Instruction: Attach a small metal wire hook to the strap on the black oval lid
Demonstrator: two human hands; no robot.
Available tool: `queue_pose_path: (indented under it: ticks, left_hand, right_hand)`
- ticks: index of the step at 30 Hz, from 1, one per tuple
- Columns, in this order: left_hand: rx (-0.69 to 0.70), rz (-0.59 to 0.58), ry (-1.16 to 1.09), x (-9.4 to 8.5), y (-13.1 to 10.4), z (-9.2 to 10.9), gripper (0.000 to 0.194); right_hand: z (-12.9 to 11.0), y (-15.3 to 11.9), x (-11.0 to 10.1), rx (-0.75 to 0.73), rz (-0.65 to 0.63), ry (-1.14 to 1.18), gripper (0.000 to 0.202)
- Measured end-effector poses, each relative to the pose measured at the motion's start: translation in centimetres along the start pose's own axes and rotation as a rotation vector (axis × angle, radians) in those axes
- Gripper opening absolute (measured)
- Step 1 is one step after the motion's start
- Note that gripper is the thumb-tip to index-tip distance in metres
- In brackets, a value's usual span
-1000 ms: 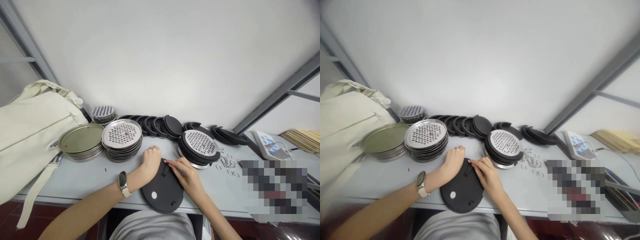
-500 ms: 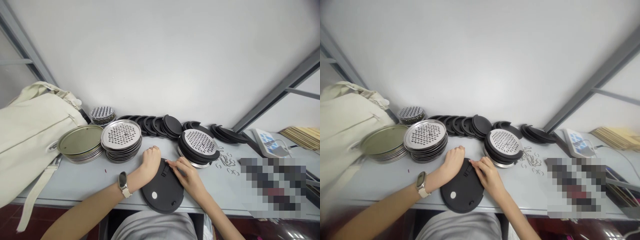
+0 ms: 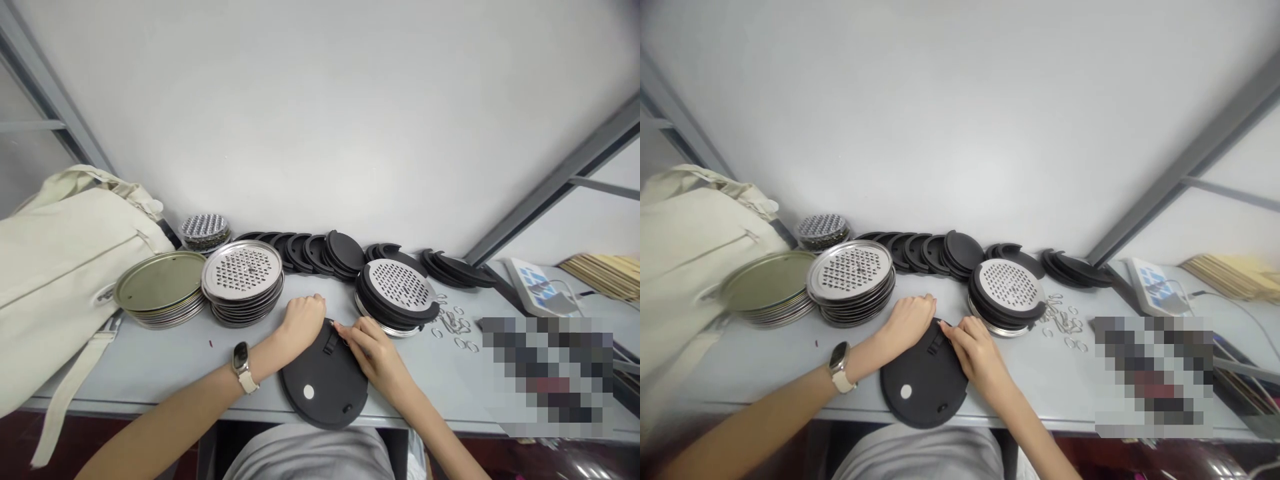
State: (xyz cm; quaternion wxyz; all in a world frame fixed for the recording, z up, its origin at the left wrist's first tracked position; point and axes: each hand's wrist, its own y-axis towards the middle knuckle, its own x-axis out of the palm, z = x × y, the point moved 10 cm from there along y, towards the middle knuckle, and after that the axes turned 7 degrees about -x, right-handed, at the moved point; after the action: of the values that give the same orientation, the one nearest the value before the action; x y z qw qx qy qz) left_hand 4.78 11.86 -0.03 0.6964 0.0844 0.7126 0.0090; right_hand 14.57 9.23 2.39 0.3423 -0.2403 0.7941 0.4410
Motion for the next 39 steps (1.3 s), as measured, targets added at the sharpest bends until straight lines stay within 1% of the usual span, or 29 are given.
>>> queue_pose_path:
  ticks: [4, 9, 12, 20, 25, 28, 33, 39]
  left_hand:
    - [0.01, -0.078, -0.082, 0.8, 0.7, -0.4, 0.018]
    - [0.078, -0.059, -0.1, 0.9, 1.2, -0.2, 0.02]
    - [0.094, -0.04, -0.084, 0.8, 1.1, -0.2, 0.023]
    - [0.09, -0.039, -0.086, 0.8, 1.0, -0.2, 0.021]
    - [0.079, -0.074, -0.094, 1.3, 1.1, -0.2, 0.02]
    - [0.064, -0.083, -0.093, 1.4, 1.2, -0.3, 0.02]
    - [0.065, -0.098, -0.102, 1.3, 1.2, -0.3, 0.019]
    - [0.071, -0.087, -0.103, 1.0, 1.1, -0.2, 0.021]
  right_hand:
    - [-0.1, -0.1, 0.1, -0.011, -0.004, 0.028, 0.028]
    - [-0.2, 0.0, 0.0, -0.009, 0.011, 0.051, 0.029]
    - [-0.4, 0.1, -0.1, -0.002, 0.002, 0.06, 0.027]
    - [-0.6, 0.5, -0.1, 0.018, -0.032, 0.068, 0.028]
    - [-0.5, 0.3, 0.1, 0.011, -0.023, 0.092, 0.028]
    - [-0.4, 0.2, 0.1, -0.014, -0.003, 0.095, 0.033]
    - [-0.3, -0.1, 0.4, -0.039, -0.014, 0.079, 0.043]
    - [-0.6, -0.1, 0.3, -0.047, -0.016, 0.037, 0.045]
